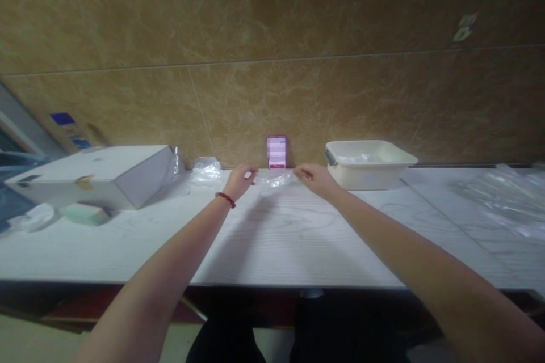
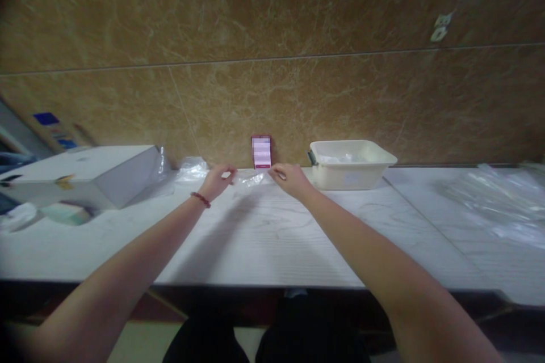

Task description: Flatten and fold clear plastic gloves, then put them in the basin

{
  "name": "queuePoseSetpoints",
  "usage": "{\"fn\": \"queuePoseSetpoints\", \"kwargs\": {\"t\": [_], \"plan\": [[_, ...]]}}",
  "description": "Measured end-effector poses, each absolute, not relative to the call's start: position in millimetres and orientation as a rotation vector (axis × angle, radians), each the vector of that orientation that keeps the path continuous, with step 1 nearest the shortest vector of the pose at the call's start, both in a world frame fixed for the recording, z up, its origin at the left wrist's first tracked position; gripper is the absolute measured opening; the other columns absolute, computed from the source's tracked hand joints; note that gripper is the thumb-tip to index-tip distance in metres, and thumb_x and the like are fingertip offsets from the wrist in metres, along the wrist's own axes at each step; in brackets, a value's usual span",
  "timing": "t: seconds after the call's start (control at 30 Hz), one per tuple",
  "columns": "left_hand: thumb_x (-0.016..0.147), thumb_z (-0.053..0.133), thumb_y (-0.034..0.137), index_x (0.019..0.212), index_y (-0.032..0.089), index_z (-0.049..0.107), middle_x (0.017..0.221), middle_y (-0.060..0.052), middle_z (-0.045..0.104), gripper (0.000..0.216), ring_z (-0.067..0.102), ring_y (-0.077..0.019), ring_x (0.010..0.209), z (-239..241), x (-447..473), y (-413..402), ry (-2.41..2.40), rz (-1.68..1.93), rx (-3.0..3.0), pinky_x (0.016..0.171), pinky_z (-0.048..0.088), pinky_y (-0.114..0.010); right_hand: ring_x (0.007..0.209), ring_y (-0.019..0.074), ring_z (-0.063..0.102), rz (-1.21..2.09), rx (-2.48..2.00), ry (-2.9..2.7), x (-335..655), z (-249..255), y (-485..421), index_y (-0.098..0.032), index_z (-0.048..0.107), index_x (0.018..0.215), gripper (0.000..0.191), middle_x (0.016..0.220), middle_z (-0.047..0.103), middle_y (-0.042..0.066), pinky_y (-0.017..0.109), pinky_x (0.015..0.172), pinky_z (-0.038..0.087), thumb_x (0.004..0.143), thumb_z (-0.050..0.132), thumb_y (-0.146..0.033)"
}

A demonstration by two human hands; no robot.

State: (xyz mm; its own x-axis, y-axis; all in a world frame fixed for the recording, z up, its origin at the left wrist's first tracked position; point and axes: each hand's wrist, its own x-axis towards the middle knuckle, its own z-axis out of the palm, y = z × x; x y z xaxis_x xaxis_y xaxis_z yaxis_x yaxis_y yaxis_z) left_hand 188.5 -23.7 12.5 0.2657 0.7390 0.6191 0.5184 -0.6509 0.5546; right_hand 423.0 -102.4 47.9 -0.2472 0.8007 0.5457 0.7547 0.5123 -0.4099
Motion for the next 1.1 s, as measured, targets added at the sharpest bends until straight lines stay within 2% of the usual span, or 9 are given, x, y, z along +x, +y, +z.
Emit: {"fn": "queuePoseSetpoints", "kwargs": {"t": [0.2,0.37,0.43,0.57,0.73,0.9,1.03,1.1], "plan": [[0.067,0.053,0.024,0.067,0.020,0.057,0.075,-0.004,0.054,0.007,0.048,-0.0156,0.075,-13,188,-54,0.968,0.923,2.548,0.074,0.037,-0.027,0.086,0.0139,0.053,0.224,-1.229,-2.221,430,-1,-127,-0.023,0.059,0.087,0.022,0.090,0.061,0.003,0.027,0.078,0.037,0.078,0.039,-0.029],[0.065,0.055,0.042,0.082,0.017,0.056,0.083,-0.005,0.051,0.031,0.046,-0.0168,0.079,-30,185,-66,0.847,0.556,2.742,0.074,0.036,-0.029,0.087,0.0151,0.053,0.294,-1.148,-2.390,434,-26,-141,-0.021,0.056,0.097,0.029,0.095,0.060,0.005,0.029,0.078,0.039,0.080,0.036,-0.032],[0.070,0.049,0.044,0.088,0.016,0.055,0.086,-0.006,0.051,0.034,0.046,-0.0167,0.081,-33,183,-67,0.788,0.482,2.779,0.075,0.036,-0.029,0.089,0.0154,0.053,0.316,-1.136,-2.420,435,-29,-144,-0.020,0.054,0.101,0.031,0.097,0.059,0.005,0.029,0.079,0.039,0.081,0.035,-0.032],[0.083,0.028,0.035,0.092,0.016,0.055,0.087,-0.006,0.053,0.034,0.045,-0.0152,0.085,-35,180,-67,0.714,0.446,2.769,0.080,0.035,-0.029,0.096,0.0153,0.050,0.377,-1.117,-2.441,436,-28,-149,-0.022,0.054,0.102,0.031,0.101,0.058,0.003,0.031,0.085,0.035,0.082,0.031,-0.030],[0.077,0.041,0.041,0.102,0.017,0.052,0.098,-0.007,0.050,0.037,0.044,-0.0154,0.092,-29,180,-75,0.673,0.490,2.754,0.085,0.032,-0.029,0.105,0.0191,0.043,0.412,-1.191,-2.474,434,-24,-159,-0.027,0.053,0.103,0.031,0.107,0.055,0.002,0.045,0.093,0.020,0.083,0.030,-0.033],[0.076,0.041,0.045,0.096,0.025,0.058,0.107,-0.004,0.049,0.033,0.040,-0.0168,0.103,-28,174,-83,0.565,0.327,2.797,0.092,0.025,-0.032,0.110,0.0240,0.037,0.337,-1.332,-2.540,425,-30,-173,-0.031,0.052,0.103,0.034,0.113,0.050,0.004,0.059,0.088,0.005,0.083,0.027,-0.038],[0.073,0.040,0.052,0.103,0.029,0.054,0.117,-0.003,0.045,0.040,0.031,-0.0225,0.113,-28,161,-82,0.600,0.168,2.780,0.095,0.013,-0.042,0.114,0.0270,0.030,0.265,-1.407,-2.583,424,-31,-187,-0.035,0.044,0.112,0.039,0.123,0.041,0.005,0.063,0.083,-0.005,0.080,0.026,-0.048],[0.074,0.034,0.056,0.109,0.030,0.049,0.123,-0.002,0.040,0.046,0.025,-0.0241,0.117,-26,156,-82,0.597,0.124,2.718,0.095,0.008,-0.045,0.116,0.0292,0.026,0.267,-1.380,-2.646,426,-27,-193,-0.035,0.035,0.119,0.049,0.128,0.033,0.007,0.063,0.082,-0.010,0.075,0.031,-0.055]]}}
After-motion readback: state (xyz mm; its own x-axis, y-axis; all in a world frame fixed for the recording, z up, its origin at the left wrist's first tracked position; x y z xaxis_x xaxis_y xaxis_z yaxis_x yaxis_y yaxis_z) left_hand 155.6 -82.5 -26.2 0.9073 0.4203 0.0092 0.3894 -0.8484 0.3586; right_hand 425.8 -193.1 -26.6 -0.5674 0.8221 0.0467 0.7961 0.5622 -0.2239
